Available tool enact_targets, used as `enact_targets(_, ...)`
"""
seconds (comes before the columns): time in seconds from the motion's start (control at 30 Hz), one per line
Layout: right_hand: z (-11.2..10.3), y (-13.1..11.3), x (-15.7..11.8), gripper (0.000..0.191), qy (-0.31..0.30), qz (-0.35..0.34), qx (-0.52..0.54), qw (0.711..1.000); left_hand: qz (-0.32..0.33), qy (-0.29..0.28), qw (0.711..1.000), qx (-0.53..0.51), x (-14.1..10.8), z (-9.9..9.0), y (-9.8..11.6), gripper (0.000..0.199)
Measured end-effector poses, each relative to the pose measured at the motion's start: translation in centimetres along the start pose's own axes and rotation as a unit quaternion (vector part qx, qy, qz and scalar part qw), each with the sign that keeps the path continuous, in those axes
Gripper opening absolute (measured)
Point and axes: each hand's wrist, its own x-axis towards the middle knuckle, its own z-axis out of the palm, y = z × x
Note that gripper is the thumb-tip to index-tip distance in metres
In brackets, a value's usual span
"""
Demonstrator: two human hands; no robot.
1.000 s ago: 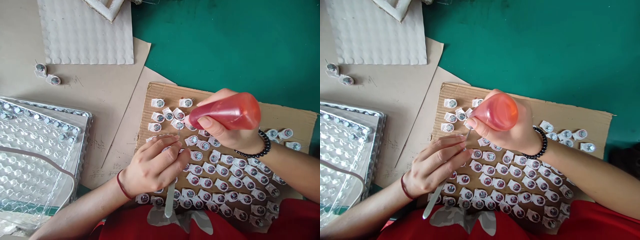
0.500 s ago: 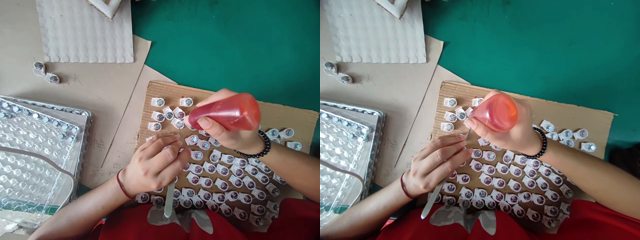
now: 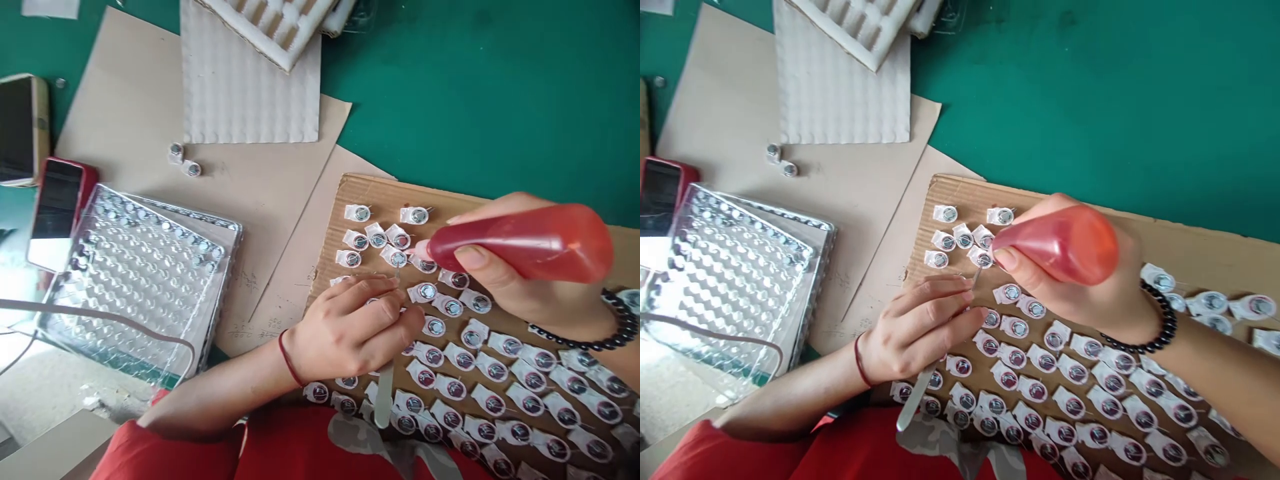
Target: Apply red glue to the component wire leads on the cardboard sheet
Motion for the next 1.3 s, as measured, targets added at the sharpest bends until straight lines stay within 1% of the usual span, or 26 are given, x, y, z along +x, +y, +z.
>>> enact_targets(0.1, 0.0, 0.1, -0.2, 0.02, 0.0, 0.018, -0.008, 1.0, 0.0, 0.003, 1.0, 0.0, -0.1, 0.1, -0.1, 0.018)
enact_targets(0.13, -0.1, 0.2, -0.3, 0.019, 0.004, 0.013, -0.01, 1.0, 0.001, 0.002, 1.0, -0.003, -0.1, 0.1, -0.1, 0.018)
enact_targets(0.27, -0.2, 0.2, -0.6, 0.013, 0.025, -0.062, 0.001, 0.998, 0.0, 0.0, 1.0, -0.01, -0.1, -0.1, 0.0, 0.02)
enact_targets(0.43, -0.1, 0.7, -0.9, 0.019, -0.011, -0.066, 0.025, 0.997, -0.004, 0.006, 1.0, -0.024, 0.0, -0.1, 0.0, 0.018)
enact_targets(0.63, -0.4, 0.6, -1.1, 0.019, 0.025, -0.132, -0.018, 0.991, -0.007, 0.002, 1.0, -0.018, 0.0, 0.1, 0.0, 0.018)
enact_targets(0.77, -0.4, 0.7, -1.1, 0.019, 0.024, -0.149, -0.027, 0.988, -0.009, 0.003, 1.0, -0.02, 0.0, 0.1, 0.0, 0.019)
enact_targets(0.87, -0.3, 0.8, -1.3, 0.02, 0.019, -0.147, -0.025, 0.989, -0.02, -0.005, 0.999, -0.027, 0.0, 0.0, 0.1, 0.02)
enact_targets(1.03, -0.2, 1.0, -1.6, 0.021, 0.028, -0.153, -0.024, 0.988, -0.034, -0.015, 0.998, -0.047, -0.2, 0.0, 0.0, 0.023)
enact_targets(1.17, -0.3, 1.1, -1.6, 0.019, 0.031, -0.155, -0.017, 0.987, -0.056, 0.0, 0.995, -0.078, -0.5, 0.2, -0.3, 0.028)
enact_targets(1.23, -0.3, 0.9, -1.4, 0.015, 0.034, -0.159, -0.011, 0.987, -0.076, 0.004, 0.993, -0.088, -0.5, 0.2, -0.4, 0.028)
enact_targets(1.3, -0.4, 0.6, -1.3, 0.016, 0.034, -0.15, -0.008, 0.988, -0.093, 0.008, 0.991, -0.093, -0.4, 0.2, -0.5, 0.028)
